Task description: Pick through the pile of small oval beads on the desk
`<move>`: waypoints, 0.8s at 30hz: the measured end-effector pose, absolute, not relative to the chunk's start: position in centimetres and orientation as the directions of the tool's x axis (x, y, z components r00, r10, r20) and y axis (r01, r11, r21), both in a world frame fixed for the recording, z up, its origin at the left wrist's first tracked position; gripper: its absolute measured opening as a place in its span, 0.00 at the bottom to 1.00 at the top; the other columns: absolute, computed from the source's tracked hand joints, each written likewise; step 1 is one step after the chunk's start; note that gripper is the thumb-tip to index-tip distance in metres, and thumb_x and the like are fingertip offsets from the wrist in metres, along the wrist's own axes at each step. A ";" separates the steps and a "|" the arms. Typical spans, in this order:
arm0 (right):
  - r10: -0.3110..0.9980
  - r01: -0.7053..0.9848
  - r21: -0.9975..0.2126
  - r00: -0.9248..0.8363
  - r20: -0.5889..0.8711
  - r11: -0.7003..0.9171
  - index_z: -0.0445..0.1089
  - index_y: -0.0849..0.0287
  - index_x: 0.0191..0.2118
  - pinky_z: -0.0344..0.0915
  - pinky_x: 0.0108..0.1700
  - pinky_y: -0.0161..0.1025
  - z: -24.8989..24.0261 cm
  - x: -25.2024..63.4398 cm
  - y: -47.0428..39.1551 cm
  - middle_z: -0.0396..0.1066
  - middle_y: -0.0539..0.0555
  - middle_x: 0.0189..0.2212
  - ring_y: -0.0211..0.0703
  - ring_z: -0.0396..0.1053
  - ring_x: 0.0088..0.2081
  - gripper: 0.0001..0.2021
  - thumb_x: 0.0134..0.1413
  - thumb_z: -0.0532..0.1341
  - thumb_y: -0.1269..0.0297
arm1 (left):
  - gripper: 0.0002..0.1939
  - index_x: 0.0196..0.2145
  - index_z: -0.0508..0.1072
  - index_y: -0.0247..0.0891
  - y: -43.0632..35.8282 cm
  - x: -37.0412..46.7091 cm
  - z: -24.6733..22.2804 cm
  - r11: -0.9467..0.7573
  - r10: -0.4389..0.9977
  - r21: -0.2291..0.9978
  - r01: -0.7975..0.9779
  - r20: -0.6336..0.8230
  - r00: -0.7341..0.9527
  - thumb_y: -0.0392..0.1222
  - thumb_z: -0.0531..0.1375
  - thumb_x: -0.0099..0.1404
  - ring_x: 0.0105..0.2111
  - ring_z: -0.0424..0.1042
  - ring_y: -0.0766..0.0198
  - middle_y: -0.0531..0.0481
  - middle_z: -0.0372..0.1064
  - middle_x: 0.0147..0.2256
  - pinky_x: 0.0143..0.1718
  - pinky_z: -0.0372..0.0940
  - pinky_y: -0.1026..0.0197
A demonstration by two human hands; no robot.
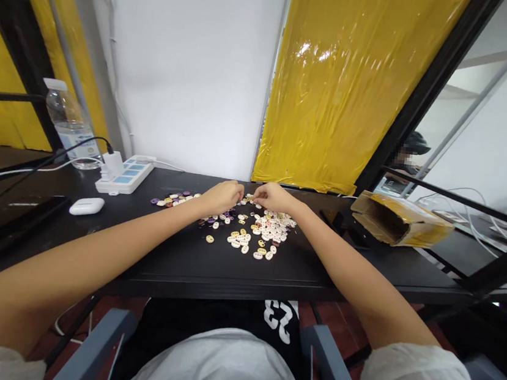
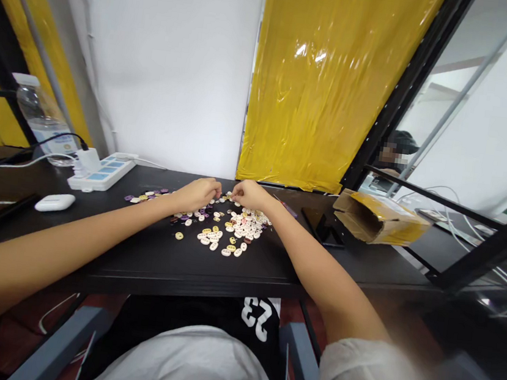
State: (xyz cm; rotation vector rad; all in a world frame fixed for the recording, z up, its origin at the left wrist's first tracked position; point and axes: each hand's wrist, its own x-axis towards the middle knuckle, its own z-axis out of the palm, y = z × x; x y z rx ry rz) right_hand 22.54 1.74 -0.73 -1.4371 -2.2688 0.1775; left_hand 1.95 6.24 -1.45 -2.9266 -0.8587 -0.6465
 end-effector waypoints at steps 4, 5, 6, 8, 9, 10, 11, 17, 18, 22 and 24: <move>0.869 0.854 -0.236 -0.385 0.310 0.463 0.78 0.65 0.34 0.63 0.38 0.34 -1.0 22.5 1.9 0.79 0.57 0.34 0.42 0.73 0.34 0.09 0.51 0.59 0.75 | 0.15 0.34 0.73 0.36 5.9 2.1 -1.4 -0.850 0.509 0.089 0.519 0.394 0.765 0.33 0.46 0.63 0.37 0.71 0.57 0.43 0.72 0.35 0.40 0.61 0.58; 0.870 0.861 -0.221 -0.382 0.311 0.457 0.78 0.65 0.34 0.63 0.37 0.34 -1.0 22.5 1.9 0.79 0.57 0.34 0.42 0.73 0.34 0.09 0.51 0.59 0.75 | 0.16 0.34 0.73 0.36 5.9 2.1 -1.3 -0.851 0.507 0.093 0.516 0.396 0.765 0.33 0.46 0.63 0.37 0.71 0.57 0.43 0.72 0.35 0.40 0.61 0.58; 0.872 0.866 -0.212 -0.379 0.310 0.452 0.78 0.65 0.34 0.62 0.37 0.34 -1.0 22.5 1.9 0.79 0.57 0.33 0.41 0.72 0.33 0.09 0.51 0.59 0.74 | 0.16 0.34 0.73 0.36 6.0 2.1 -1.3 -0.852 0.508 0.101 0.514 0.400 0.763 0.33 0.46 0.63 0.37 0.71 0.57 0.43 0.73 0.35 0.40 0.61 0.58; 0.875 0.871 -0.208 -0.374 0.307 0.445 0.78 0.65 0.35 0.62 0.35 0.34 -0.9 22.5 1.8 0.78 0.57 0.32 0.41 0.72 0.32 0.09 0.51 0.60 0.74 | 0.16 0.32 0.73 0.35 6.1 2.0 -1.0 -0.849 0.518 0.133 0.512 0.401 0.755 0.34 0.46 0.63 0.36 0.71 0.58 0.43 0.74 0.34 0.39 0.62 0.58; 0.877 0.872 -0.211 -0.371 0.306 0.442 0.78 0.65 0.35 0.61 0.35 0.33 -0.9 22.4 1.7 0.78 0.57 0.32 0.41 0.71 0.32 0.09 0.50 0.60 0.74 | 0.15 0.31 0.74 0.35 6.2 1.9 -0.8 -0.842 0.532 0.158 0.515 0.395 0.749 0.35 0.47 0.62 0.35 0.71 0.58 0.44 0.74 0.33 0.38 0.61 0.59; 0.878 0.872 -0.216 -0.367 0.307 0.440 0.78 0.65 0.36 0.61 0.35 0.33 -0.8 22.4 1.7 0.78 0.57 0.33 0.41 0.71 0.32 0.10 0.50 0.60 0.75 | 0.15 0.30 0.74 0.35 6.2 1.7 -0.6 -0.833 0.550 0.187 0.521 0.378 0.744 0.36 0.48 0.62 0.32 0.71 0.59 0.44 0.74 0.31 0.35 0.61 0.60; 0.880 0.871 -0.224 -0.362 0.309 0.437 0.77 0.65 0.36 0.62 0.35 0.33 -0.8 22.3 1.7 0.78 0.57 0.33 0.41 0.71 0.32 0.10 0.50 0.60 0.75 | 0.14 0.29 0.74 0.35 6.3 1.6 -0.4 -0.822 0.569 0.218 0.525 0.345 0.747 0.37 0.49 0.61 0.30 0.70 0.60 0.45 0.74 0.29 0.33 0.60 0.60; 0.893 0.858 -0.293 -0.337 0.297 0.422 0.77 0.66 0.38 0.63 0.36 0.32 -0.7 22.1 1.7 0.78 0.58 0.34 0.40 0.73 0.34 0.10 0.51 0.59 0.76 | 0.12 0.29 0.78 0.34 6.0 0.5 1.0 -0.807 0.553 0.319 0.497 0.115 0.825 0.36 0.55 0.49 0.23 0.65 0.65 0.49 0.72 0.25 0.27 0.58 0.62; 0.894 0.856 -0.299 -0.338 0.293 0.422 0.77 0.66 0.38 0.64 0.36 0.32 -0.7 22.2 1.7 0.78 0.58 0.35 0.40 0.73 0.34 0.10 0.51 0.59 0.77 | 0.13 0.30 0.78 0.34 5.9 0.5 1.1 -0.808 0.551 0.316 0.498 0.107 0.827 0.36 0.55 0.48 0.23 0.64 0.65 0.49 0.72 0.25 0.27 0.57 0.62; 0.883 0.852 -0.275 -0.368 0.292 0.446 0.77 0.66 0.38 0.64 0.37 0.33 -0.8 22.4 1.8 0.78 0.58 0.35 0.41 0.73 0.34 0.11 0.50 0.59 0.77 | 0.15 0.30 0.79 0.35 5.7 0.4 1.4 -0.816 0.543 0.293 0.498 0.092 0.835 0.34 0.55 0.46 0.22 0.62 0.66 0.49 0.70 0.25 0.25 0.56 0.62; 0.873 0.847 -0.259 -0.386 0.300 0.464 0.77 0.66 0.38 0.64 0.38 0.33 -0.8 22.4 1.8 0.78 0.58 0.35 0.41 0.73 0.34 0.11 0.50 0.59 0.77 | 0.15 0.31 0.79 0.35 5.7 0.4 1.5 -0.824 0.535 0.276 0.494 0.097 0.839 0.34 0.56 0.46 0.22 0.63 0.66 0.50 0.70 0.24 0.25 0.56 0.62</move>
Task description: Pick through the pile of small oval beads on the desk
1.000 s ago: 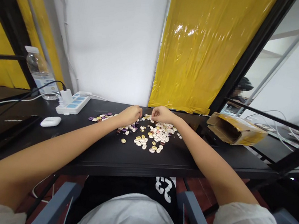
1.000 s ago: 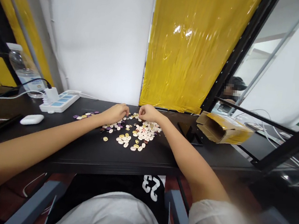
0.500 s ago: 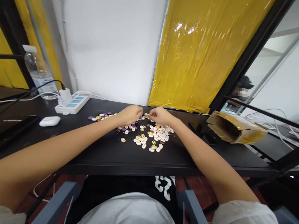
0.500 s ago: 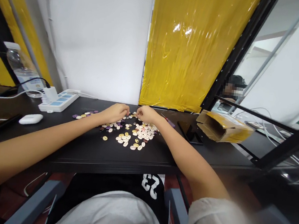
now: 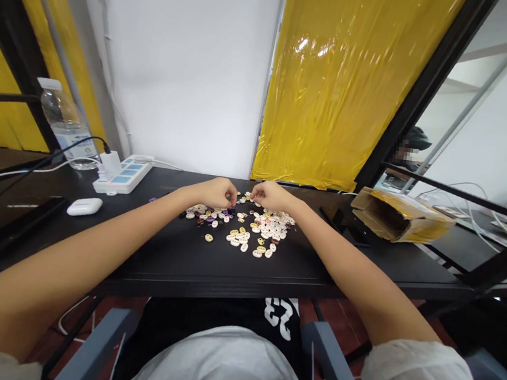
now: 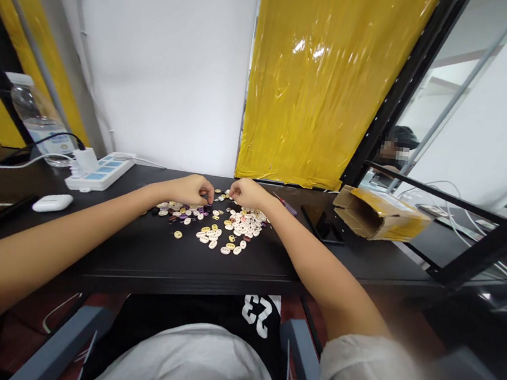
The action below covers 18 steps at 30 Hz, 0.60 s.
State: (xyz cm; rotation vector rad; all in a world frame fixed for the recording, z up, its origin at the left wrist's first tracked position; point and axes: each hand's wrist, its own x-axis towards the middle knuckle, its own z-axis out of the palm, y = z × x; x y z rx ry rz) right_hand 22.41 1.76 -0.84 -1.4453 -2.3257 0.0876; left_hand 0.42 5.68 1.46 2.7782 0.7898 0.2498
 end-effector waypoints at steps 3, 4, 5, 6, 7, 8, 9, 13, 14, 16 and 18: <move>0.870 0.848 -0.251 -0.392 0.299 0.468 0.77 0.65 0.39 0.64 0.38 0.33 -0.8 22.4 1.8 0.79 0.57 0.35 0.41 0.73 0.34 0.13 0.49 0.59 0.78 | 0.13 0.30 0.79 0.35 5.7 0.5 1.3 -0.842 0.518 0.247 0.480 0.122 0.846 0.34 0.56 0.48 0.23 0.64 0.66 0.49 0.71 0.25 0.27 0.57 0.63; 0.874 0.849 -0.255 -0.388 0.292 0.462 0.77 0.66 0.39 0.64 0.37 0.33 -0.8 22.4 1.8 0.79 0.58 0.36 0.41 0.73 0.34 0.13 0.48 0.58 0.78 | 0.13 0.30 0.79 0.35 5.8 0.5 1.2 -0.848 0.512 0.238 0.473 0.138 0.848 0.34 0.56 0.49 0.23 0.64 0.66 0.49 0.72 0.25 0.27 0.57 0.63; 0.879 0.850 -0.263 -0.384 0.284 0.457 0.77 0.66 0.39 0.64 0.37 0.32 -0.8 22.5 1.8 0.79 0.58 0.36 0.41 0.73 0.34 0.14 0.48 0.58 0.78 | 0.13 0.31 0.79 0.35 5.8 0.5 1.1 -0.855 0.505 0.229 0.466 0.156 0.849 0.34 0.56 0.50 0.24 0.65 0.66 0.49 0.72 0.26 0.28 0.57 0.63; 0.883 0.849 -0.275 -0.380 0.274 0.451 0.77 0.66 0.39 0.64 0.37 0.32 -0.8 22.5 1.8 0.79 0.58 0.36 0.41 0.73 0.34 0.14 0.47 0.58 0.78 | 0.13 0.31 0.79 0.35 5.9 0.6 0.9 -0.862 0.496 0.219 0.457 0.178 0.850 0.34 0.55 0.51 0.24 0.65 0.66 0.49 0.73 0.26 0.28 0.58 0.64; 0.888 0.848 -0.287 -0.376 0.265 0.445 0.77 0.67 0.38 0.64 0.36 0.32 -0.8 22.5 1.7 0.79 0.59 0.36 0.41 0.73 0.34 0.14 0.47 0.58 0.79 | 0.13 0.32 0.79 0.35 5.9 0.7 0.8 -0.871 0.483 0.206 0.446 0.202 0.852 0.34 0.55 0.52 0.25 0.66 0.65 0.49 0.73 0.27 0.29 0.58 0.64; 0.891 0.847 -0.298 -0.374 0.258 0.441 0.78 0.67 0.38 0.64 0.36 0.32 -0.7 22.5 1.6 0.79 0.59 0.35 0.41 0.73 0.34 0.14 0.46 0.57 0.79 | 0.13 0.34 0.79 0.35 5.9 0.8 0.6 -0.883 0.466 0.188 0.431 0.229 0.855 0.34 0.55 0.54 0.26 0.67 0.65 0.49 0.74 0.28 0.30 0.59 0.63; 0.893 0.845 -0.306 -0.371 0.254 0.438 0.78 0.67 0.38 0.63 0.35 0.32 -0.7 22.4 1.6 0.79 0.59 0.35 0.41 0.73 0.33 0.14 0.46 0.57 0.79 | 0.14 0.35 0.79 0.35 5.9 0.9 0.4 -0.895 0.445 0.166 0.415 0.253 0.859 0.34 0.55 0.55 0.27 0.67 0.64 0.48 0.74 0.30 0.31 0.59 0.63; 0.894 0.838 -0.323 -0.375 0.246 0.441 0.78 0.66 0.36 0.61 0.33 0.31 -0.4 22.3 1.1 0.78 0.55 0.31 0.39 0.70 0.30 0.13 0.45 0.58 0.77 | 0.14 0.40 0.78 0.36 5.9 1.3 -0.4 -0.926 0.373 0.065 0.372 0.314 0.873 0.36 0.54 0.61 0.32 0.69 0.60 0.45 0.73 0.34 0.36 0.60 0.60; 0.892 0.838 -0.317 -0.383 0.240 0.445 0.78 0.65 0.35 0.60 0.32 0.32 -0.4 22.3 1.1 0.77 0.54 0.30 0.38 0.69 0.29 0.12 0.46 0.58 0.76 | 0.15 0.41 0.78 0.36 5.9 1.4 -0.6 -0.927 0.366 0.044 0.372 0.318 0.874 0.37 0.54 0.63 0.33 0.69 0.59 0.44 0.72 0.35 0.37 0.61 0.60; 0.891 0.847 -0.288 -0.392 0.230 0.447 0.78 0.65 0.33 0.58 0.31 0.32 -0.3 22.3 1.0 0.76 0.53 0.27 0.37 0.67 0.27 0.11 0.46 0.58 0.74 | 0.16 0.45 0.78 0.37 5.8 1.6 -0.8 -0.926 0.359 0.009 0.377 0.326 0.875 0.39 0.52 0.66 0.34 0.69 0.59 0.44 0.70 0.34 0.38 0.60 0.59; 0.893 0.860 -0.256 -0.390 0.225 0.441 0.78 0.65 0.32 0.56 0.30 0.33 -0.3 22.4 1.1 0.74 0.52 0.24 0.37 0.64 0.25 0.11 0.47 0.58 0.72 | 0.18 0.49 0.77 0.38 5.8 1.8 -1.1 -0.925 0.355 -0.012 0.380 0.329 0.875 0.39 0.51 0.68 0.35 0.69 0.58 0.45 0.68 0.34 0.39 0.60 0.59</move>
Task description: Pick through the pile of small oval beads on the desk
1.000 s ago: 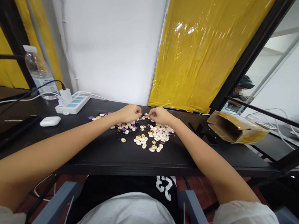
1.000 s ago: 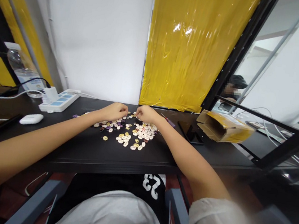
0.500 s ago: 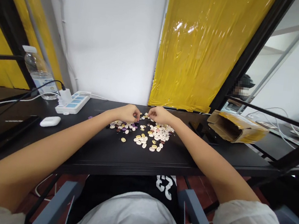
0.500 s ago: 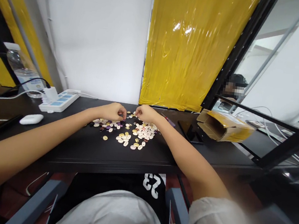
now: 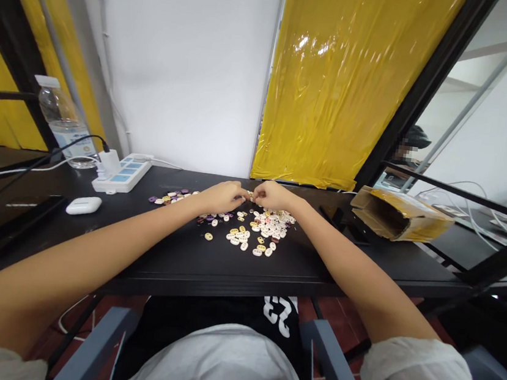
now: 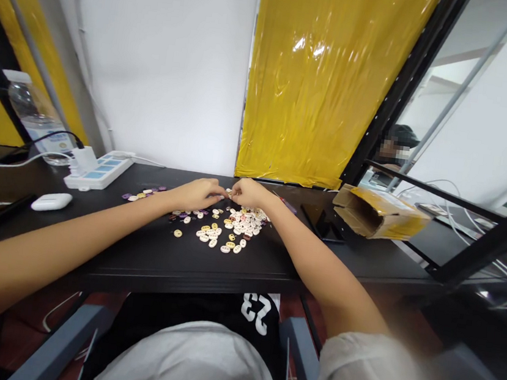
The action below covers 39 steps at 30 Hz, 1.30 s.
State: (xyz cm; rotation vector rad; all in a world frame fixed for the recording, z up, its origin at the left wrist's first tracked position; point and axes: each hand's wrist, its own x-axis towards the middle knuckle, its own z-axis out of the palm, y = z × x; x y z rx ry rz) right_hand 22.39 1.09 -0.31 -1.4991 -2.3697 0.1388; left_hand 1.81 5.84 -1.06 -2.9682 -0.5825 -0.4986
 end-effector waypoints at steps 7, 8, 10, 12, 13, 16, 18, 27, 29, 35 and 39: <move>0.890 0.819 -0.349 -0.410 0.200 0.456 0.79 0.65 0.32 0.58 0.31 0.33 -0.4 22.9 1.6 0.75 0.53 0.26 0.37 0.66 0.27 0.12 0.48 0.58 0.69 | 0.18 0.48 0.77 0.39 5.8 1.9 -1.3 -0.925 0.359 -0.002 0.381 0.332 0.872 0.39 0.51 0.68 0.35 0.68 0.58 0.45 0.67 0.33 0.39 0.60 0.57; 0.888 0.803 -0.379 -0.418 0.192 0.460 0.79 0.65 0.33 0.59 0.32 0.33 -0.3 22.8 1.5 0.75 0.52 0.26 0.37 0.66 0.28 0.12 0.48 0.59 0.68 | 0.17 0.48 0.77 0.40 5.8 1.9 -1.3 -0.923 0.363 0.002 0.385 0.337 0.869 0.39 0.51 0.68 0.34 0.68 0.58 0.45 0.67 0.33 0.38 0.60 0.57; 0.888 0.781 -0.425 -0.422 0.180 0.457 0.79 0.65 0.35 0.59 0.33 0.33 -0.1 22.7 1.3 0.75 0.52 0.27 0.37 0.66 0.28 0.13 0.49 0.59 0.67 | 0.17 0.46 0.78 0.40 5.8 1.8 -1.2 -0.922 0.367 0.012 0.388 0.349 0.862 0.39 0.52 0.67 0.34 0.68 0.59 0.45 0.67 0.32 0.38 0.60 0.58; 0.896 0.776 -0.449 -0.407 0.180 0.443 0.79 0.65 0.36 0.60 0.32 0.33 0.1 22.6 1.1 0.75 0.52 0.27 0.37 0.66 0.27 0.13 0.49 0.58 0.67 | 0.16 0.45 0.79 0.39 5.9 1.8 -1.2 -0.921 0.370 0.025 0.389 0.368 0.853 0.38 0.53 0.66 0.34 0.68 0.59 0.45 0.68 0.33 0.39 0.61 0.57; 0.900 0.778 -0.455 -0.393 0.186 0.434 0.79 0.66 0.36 0.60 0.31 0.32 0.2 22.6 1.0 0.75 0.52 0.27 0.37 0.66 0.27 0.13 0.49 0.58 0.68 | 0.16 0.45 0.79 0.39 6.0 1.8 -1.3 -0.922 0.370 0.032 0.387 0.377 0.850 0.38 0.53 0.66 0.34 0.68 0.59 0.45 0.68 0.33 0.39 0.61 0.57; 0.913 0.787 -0.464 -0.359 0.194 0.408 0.79 0.67 0.37 0.62 0.32 0.32 0.3 22.6 0.9 0.76 0.54 0.28 0.38 0.69 0.28 0.13 0.47 0.59 0.71 | 0.16 0.44 0.79 0.39 6.2 1.9 -1.5 -0.926 0.363 0.049 0.374 0.384 0.849 0.39 0.54 0.65 0.34 0.68 0.59 0.44 0.69 0.33 0.39 0.61 0.57; 0.921 0.795 -0.466 -0.347 0.176 0.389 0.79 0.67 0.36 0.64 0.33 0.32 0.4 22.7 1.0 0.77 0.55 0.29 0.39 0.70 0.29 0.13 0.45 0.59 0.73 | 0.17 0.46 0.79 0.40 6.2 2.0 -1.7 -0.931 0.354 0.055 0.360 0.372 0.858 0.39 0.54 0.66 0.34 0.68 0.59 0.44 0.69 0.34 0.39 0.61 0.57; 0.928 0.814 -0.446 -0.332 0.171 0.373 0.80 0.67 0.36 0.65 0.33 0.32 0.6 22.9 1.0 0.78 0.56 0.30 0.41 0.72 0.30 0.12 0.44 0.61 0.77 | 0.20 0.50 0.78 0.45 5.8 2.1 -1.7 -0.950 0.300 0.006 0.314 0.309 0.903 0.36 0.52 0.66 0.36 0.67 0.60 0.46 0.65 0.33 0.40 0.60 0.59; 0.929 0.820 -0.438 -0.329 0.167 0.369 0.80 0.67 0.36 0.65 0.33 0.33 0.7 22.9 0.9 0.78 0.56 0.30 0.41 0.72 0.30 0.12 0.45 0.61 0.76 | 0.20 0.51 0.77 0.45 5.7 2.1 -1.7 -0.950 0.299 0.013 0.311 0.317 0.900 0.36 0.52 0.67 0.35 0.67 0.60 0.46 0.64 0.33 0.40 0.60 0.59; 0.931 0.819 -0.442 -0.328 0.162 0.366 0.79 0.66 0.36 0.65 0.35 0.32 0.7 23.0 0.9 0.79 0.56 0.32 0.40 0.73 0.32 0.11 0.45 0.61 0.76 | 0.17 0.48 0.78 0.42 5.3 2.1 -1.3 -0.977 0.214 0.062 0.205 0.312 0.925 0.35 0.53 0.67 0.35 0.67 0.61 0.46 0.67 0.34 0.41 0.60 0.59; 0.928 0.816 -0.443 -0.333 0.165 0.371 0.79 0.66 0.35 0.64 0.34 0.31 0.6 23.1 1.0 0.79 0.55 0.31 0.39 0.72 0.31 0.11 0.45 0.61 0.76 | 0.14 0.45 0.79 0.40 5.4 2.2 -1.3 -0.977 0.208 0.104 0.183 0.325 0.923 0.38 0.56 0.66 0.34 0.67 0.62 0.46 0.68 0.34 0.39 0.60 0.60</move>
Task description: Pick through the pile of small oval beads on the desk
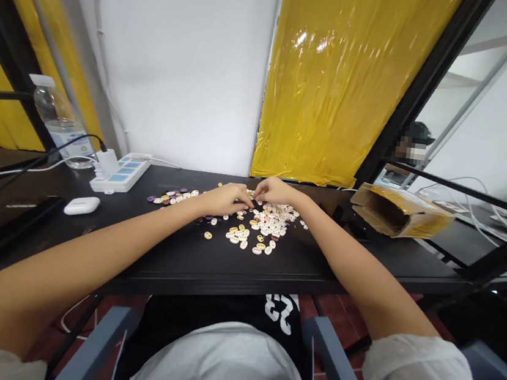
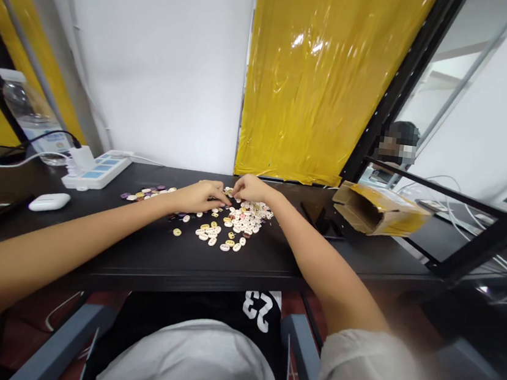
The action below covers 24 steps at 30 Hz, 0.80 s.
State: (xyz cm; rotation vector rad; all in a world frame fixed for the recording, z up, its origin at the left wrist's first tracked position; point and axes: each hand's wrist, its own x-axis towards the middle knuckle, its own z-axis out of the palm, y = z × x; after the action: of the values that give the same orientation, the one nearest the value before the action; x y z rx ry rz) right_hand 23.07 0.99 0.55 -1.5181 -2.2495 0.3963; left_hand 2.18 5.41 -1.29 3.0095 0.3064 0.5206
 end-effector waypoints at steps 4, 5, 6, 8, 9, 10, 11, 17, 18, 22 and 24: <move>0.926 0.814 -0.440 -0.335 0.176 0.379 0.79 0.66 0.35 0.64 0.33 0.31 0.5 23.0 1.1 0.78 0.55 0.31 0.39 0.72 0.30 0.12 0.44 0.61 0.77 | 0.10 0.40 0.80 0.39 5.5 2.4 -1.3 -0.963 0.255 0.169 0.209 0.334 0.907 0.40 0.59 0.65 0.32 0.67 0.63 0.47 0.68 0.33 0.37 0.60 0.60; 0.925 0.812 -0.442 -0.336 0.179 0.381 0.79 0.66 0.35 0.64 0.33 0.31 0.5 23.0 1.0 0.78 0.55 0.31 0.39 0.72 0.30 0.12 0.44 0.61 0.77 | 0.10 0.38 0.80 0.39 5.4 2.5 -1.3 -0.955 0.279 0.189 0.227 0.330 0.902 0.40 0.59 0.64 0.32 0.68 0.63 0.47 0.68 0.33 0.37 0.60 0.61; 0.924 0.809 -0.446 -0.337 0.181 0.382 0.79 0.66 0.34 0.64 0.33 0.31 0.5 23.0 1.0 0.78 0.55 0.31 0.39 0.72 0.30 0.12 0.44 0.61 0.77 | 0.09 0.37 0.80 0.39 5.3 2.5 -1.3 -0.947 0.303 0.206 0.246 0.323 0.896 0.40 0.59 0.64 0.32 0.68 0.63 0.48 0.68 0.32 0.37 0.60 0.61; 0.924 0.800 -0.461 -0.337 0.182 0.383 0.79 0.66 0.34 0.63 0.33 0.31 0.5 22.9 1.0 0.78 0.55 0.30 0.39 0.71 0.30 0.12 0.44 0.61 0.77 | 0.09 0.36 0.79 0.38 5.2 2.6 -1.2 -0.932 0.344 0.226 0.283 0.308 0.887 0.40 0.59 0.63 0.32 0.68 0.63 0.48 0.68 0.33 0.37 0.60 0.61; 0.923 0.796 -0.468 -0.339 0.180 0.384 0.79 0.65 0.34 0.63 0.33 0.31 0.5 22.9 1.0 0.78 0.54 0.30 0.38 0.71 0.30 0.12 0.44 0.61 0.77 | 0.08 0.36 0.79 0.38 5.1 2.7 -1.1 -0.927 0.357 0.226 0.298 0.299 0.885 0.40 0.59 0.63 0.33 0.68 0.63 0.48 0.68 0.33 0.37 0.60 0.61; 0.923 0.793 -0.472 -0.342 0.179 0.385 0.79 0.65 0.35 0.63 0.32 0.31 0.5 22.9 0.9 0.78 0.54 0.29 0.38 0.71 0.29 0.12 0.44 0.61 0.77 | 0.08 0.36 0.78 0.38 5.0 2.7 -1.1 -0.925 0.364 0.220 0.309 0.290 0.885 0.39 0.59 0.63 0.33 0.68 0.62 0.47 0.69 0.33 0.38 0.60 0.61; 0.922 0.790 -0.476 -0.343 0.179 0.386 0.79 0.65 0.35 0.63 0.32 0.31 0.5 22.9 0.9 0.78 0.54 0.29 0.38 0.70 0.29 0.12 0.44 0.60 0.77 | 0.08 0.36 0.78 0.37 4.9 2.7 -1.0 -0.925 0.367 0.208 0.317 0.281 0.887 0.39 0.58 0.63 0.33 0.69 0.62 0.47 0.69 0.34 0.38 0.60 0.61; 0.921 0.778 -0.494 -0.347 0.179 0.389 0.79 0.65 0.34 0.63 0.31 0.32 0.3 22.9 1.1 0.77 0.53 0.27 0.38 0.69 0.28 0.11 0.44 0.61 0.76 | 0.10 0.36 0.74 0.35 4.7 3.2 -1.1 -0.951 0.308 0.069 0.300 0.235 0.922 0.37 0.53 0.66 0.37 0.69 0.59 0.44 0.68 0.37 0.41 0.60 0.59; 0.921 0.778 -0.493 -0.346 0.179 0.388 0.79 0.65 0.33 0.63 0.31 0.32 0.3 22.9 1.1 0.77 0.53 0.27 0.38 0.70 0.28 0.11 0.44 0.61 0.76 | 0.10 0.37 0.73 0.34 4.7 3.3 -1.2 -0.955 0.294 0.040 0.293 0.228 0.928 0.37 0.52 0.67 0.38 0.69 0.58 0.44 0.68 0.37 0.41 0.60 0.59; 0.918 0.777 -0.491 -0.352 0.180 0.394 0.79 0.65 0.34 0.64 0.32 0.32 0.4 22.9 1.0 0.78 0.54 0.29 0.38 0.70 0.29 0.12 0.43 0.60 0.77 | 0.12 0.39 0.72 0.33 5.1 3.5 -1.7 -0.952 0.287 -0.053 0.303 0.198 0.937 0.37 0.49 0.69 0.39 0.69 0.56 0.42 0.68 0.38 0.42 0.60 0.58; 0.920 0.775 -0.496 -0.352 0.174 0.391 0.79 0.66 0.34 0.63 0.31 0.32 0.4 22.9 1.0 0.78 0.54 0.29 0.38 0.70 0.28 0.12 0.43 0.60 0.77 | 0.13 0.39 0.72 0.33 5.2 3.5 -1.7 -0.947 0.298 -0.071 0.314 0.180 0.938 0.38 0.48 0.70 0.39 0.69 0.56 0.41 0.69 0.38 0.42 0.60 0.57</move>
State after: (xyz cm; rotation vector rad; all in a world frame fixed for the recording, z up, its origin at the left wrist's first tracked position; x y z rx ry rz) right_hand 22.90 0.98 0.45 -1.4578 -2.2311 0.4617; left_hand 3.50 5.20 -1.65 3.1893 0.5053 0.2709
